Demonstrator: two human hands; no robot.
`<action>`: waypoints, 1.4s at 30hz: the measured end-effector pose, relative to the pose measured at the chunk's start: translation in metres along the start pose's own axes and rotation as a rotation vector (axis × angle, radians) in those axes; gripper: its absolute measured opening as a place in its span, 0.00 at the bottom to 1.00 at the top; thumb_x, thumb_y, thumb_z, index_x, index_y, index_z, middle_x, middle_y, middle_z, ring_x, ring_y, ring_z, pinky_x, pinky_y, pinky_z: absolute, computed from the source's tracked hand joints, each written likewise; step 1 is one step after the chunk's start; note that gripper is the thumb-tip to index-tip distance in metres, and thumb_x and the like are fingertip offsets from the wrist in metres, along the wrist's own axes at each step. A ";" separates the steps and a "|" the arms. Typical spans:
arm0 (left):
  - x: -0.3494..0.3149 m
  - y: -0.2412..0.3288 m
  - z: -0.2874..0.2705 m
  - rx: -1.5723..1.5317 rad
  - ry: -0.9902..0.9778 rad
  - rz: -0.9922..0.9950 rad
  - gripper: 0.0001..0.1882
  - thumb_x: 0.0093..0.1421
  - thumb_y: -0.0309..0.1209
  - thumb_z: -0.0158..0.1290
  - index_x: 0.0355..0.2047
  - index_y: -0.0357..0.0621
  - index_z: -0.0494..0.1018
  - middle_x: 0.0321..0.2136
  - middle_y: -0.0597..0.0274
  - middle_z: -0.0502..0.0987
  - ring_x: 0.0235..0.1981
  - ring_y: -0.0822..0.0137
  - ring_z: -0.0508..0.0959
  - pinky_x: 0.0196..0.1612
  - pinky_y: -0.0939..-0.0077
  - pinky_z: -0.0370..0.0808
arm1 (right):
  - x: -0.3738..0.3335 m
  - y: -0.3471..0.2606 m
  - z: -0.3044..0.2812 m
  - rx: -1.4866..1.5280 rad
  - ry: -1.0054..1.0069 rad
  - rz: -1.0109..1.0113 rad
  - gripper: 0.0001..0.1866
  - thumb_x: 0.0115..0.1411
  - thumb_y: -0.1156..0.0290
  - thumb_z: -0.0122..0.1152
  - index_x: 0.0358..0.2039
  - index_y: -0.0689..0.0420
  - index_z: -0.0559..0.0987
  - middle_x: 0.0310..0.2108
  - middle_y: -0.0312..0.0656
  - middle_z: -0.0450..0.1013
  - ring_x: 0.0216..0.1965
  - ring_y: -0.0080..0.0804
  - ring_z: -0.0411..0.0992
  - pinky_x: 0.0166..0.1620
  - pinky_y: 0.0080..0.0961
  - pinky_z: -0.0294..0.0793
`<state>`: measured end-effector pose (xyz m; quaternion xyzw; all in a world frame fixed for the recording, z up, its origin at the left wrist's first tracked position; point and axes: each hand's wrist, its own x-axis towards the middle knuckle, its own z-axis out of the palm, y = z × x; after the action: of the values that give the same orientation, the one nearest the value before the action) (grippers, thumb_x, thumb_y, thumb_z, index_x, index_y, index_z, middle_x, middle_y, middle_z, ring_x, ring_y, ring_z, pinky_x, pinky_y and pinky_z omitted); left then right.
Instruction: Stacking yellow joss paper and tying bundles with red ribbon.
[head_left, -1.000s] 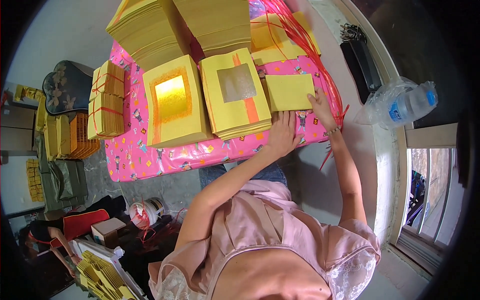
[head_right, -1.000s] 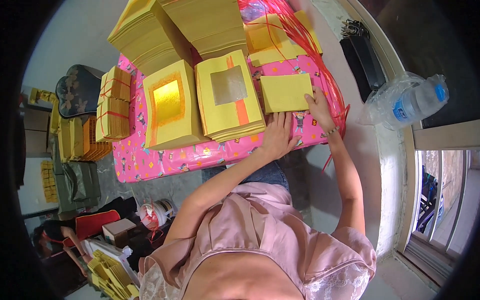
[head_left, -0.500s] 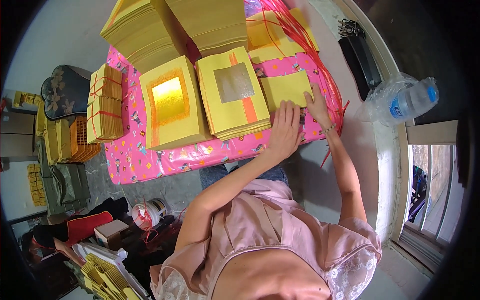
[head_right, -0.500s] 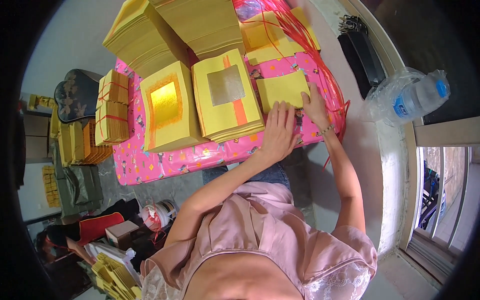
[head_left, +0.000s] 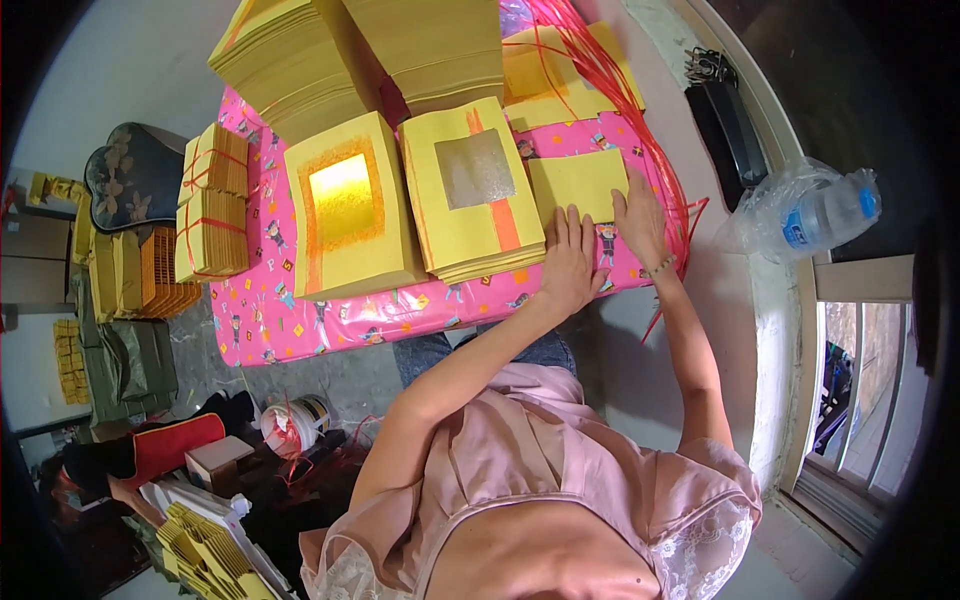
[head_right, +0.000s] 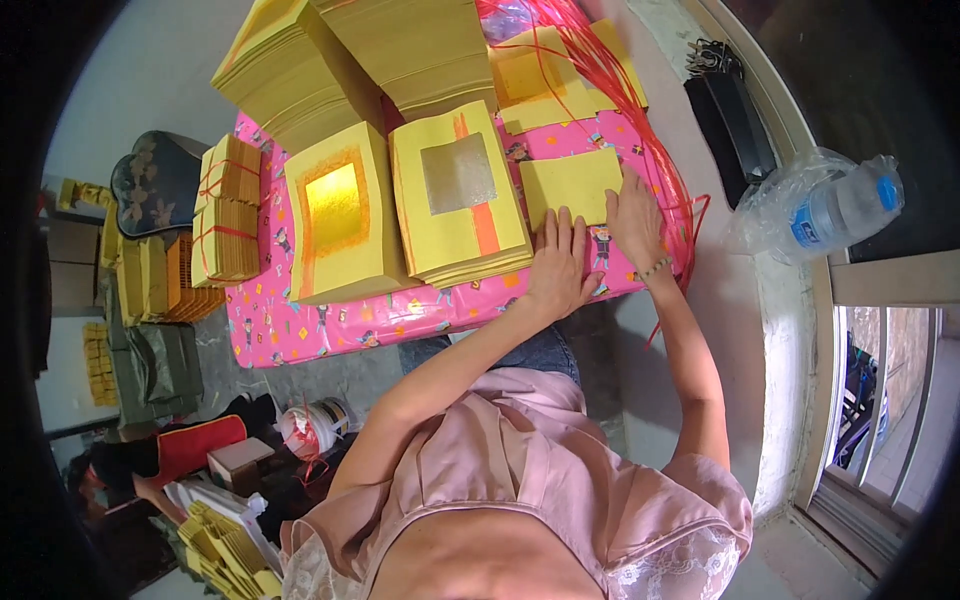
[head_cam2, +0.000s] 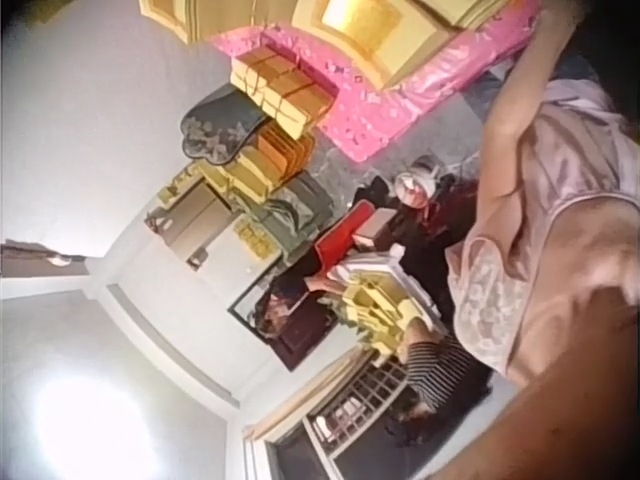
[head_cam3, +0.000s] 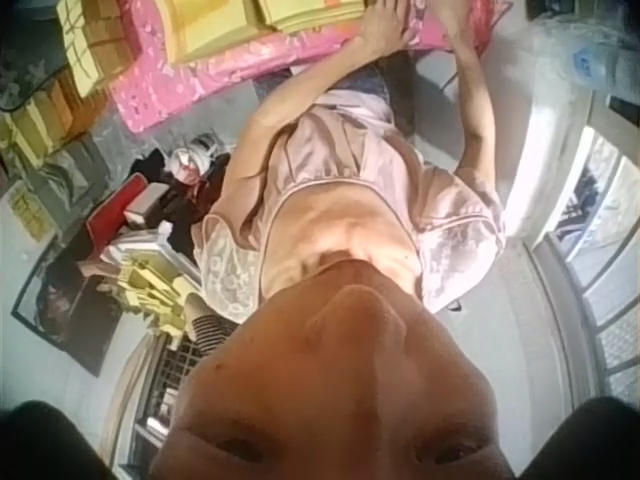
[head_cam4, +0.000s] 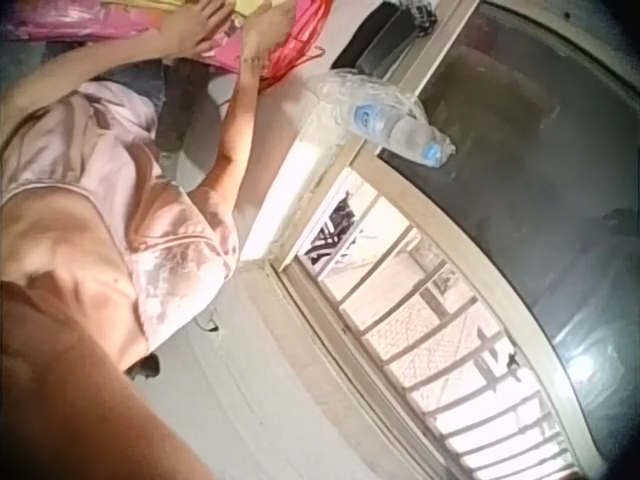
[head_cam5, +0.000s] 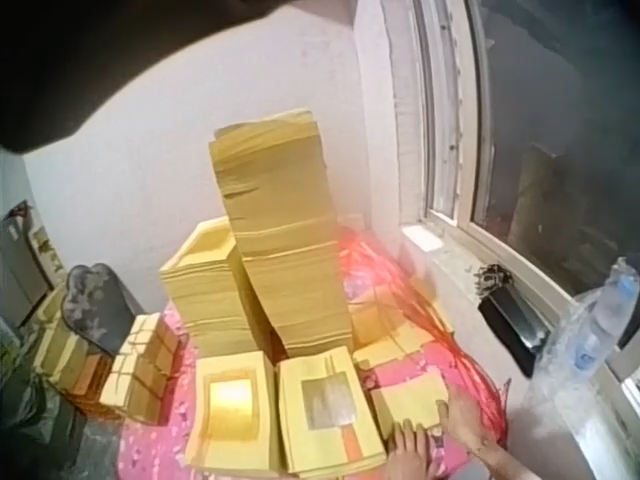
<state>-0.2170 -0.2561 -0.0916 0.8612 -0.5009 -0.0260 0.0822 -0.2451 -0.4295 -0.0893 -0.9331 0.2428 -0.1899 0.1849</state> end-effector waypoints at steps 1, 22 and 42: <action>0.000 0.000 0.000 0.000 0.001 -0.008 0.47 0.59 0.57 0.47 0.65 0.29 0.52 0.64 0.32 0.51 0.66 0.37 0.51 0.65 0.49 0.53 | 0.000 -0.010 -0.010 0.002 -0.004 -0.007 0.23 0.63 0.68 0.52 0.57 0.61 0.63 0.49 0.62 0.70 0.48 0.60 0.70 0.46 0.50 0.70; -0.002 -0.001 0.001 -0.144 0.039 -0.035 0.46 0.57 0.53 0.50 0.64 0.28 0.52 0.64 0.30 0.49 0.67 0.33 0.46 0.67 0.42 0.43 | -0.011 0.006 0.016 -0.199 -0.228 -0.332 0.29 0.69 0.58 0.43 0.68 0.52 0.56 0.71 0.46 0.45 0.71 0.47 0.40 0.63 0.50 0.57; -0.081 -0.093 -0.121 -0.405 0.410 -0.041 0.23 0.48 0.26 0.63 0.45 0.43 0.72 0.43 0.52 0.71 0.44 0.49 0.71 0.48 0.58 0.70 | -0.005 -0.123 -0.067 0.303 -0.301 -0.690 0.19 0.55 0.67 0.65 0.47 0.59 0.77 0.42 0.45 0.74 0.46 0.42 0.73 0.48 0.33 0.73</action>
<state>-0.1622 -0.1270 0.0095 0.8245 -0.4407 0.0475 0.3517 -0.2322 -0.3440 0.0205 -0.9394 -0.1453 -0.1358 0.2793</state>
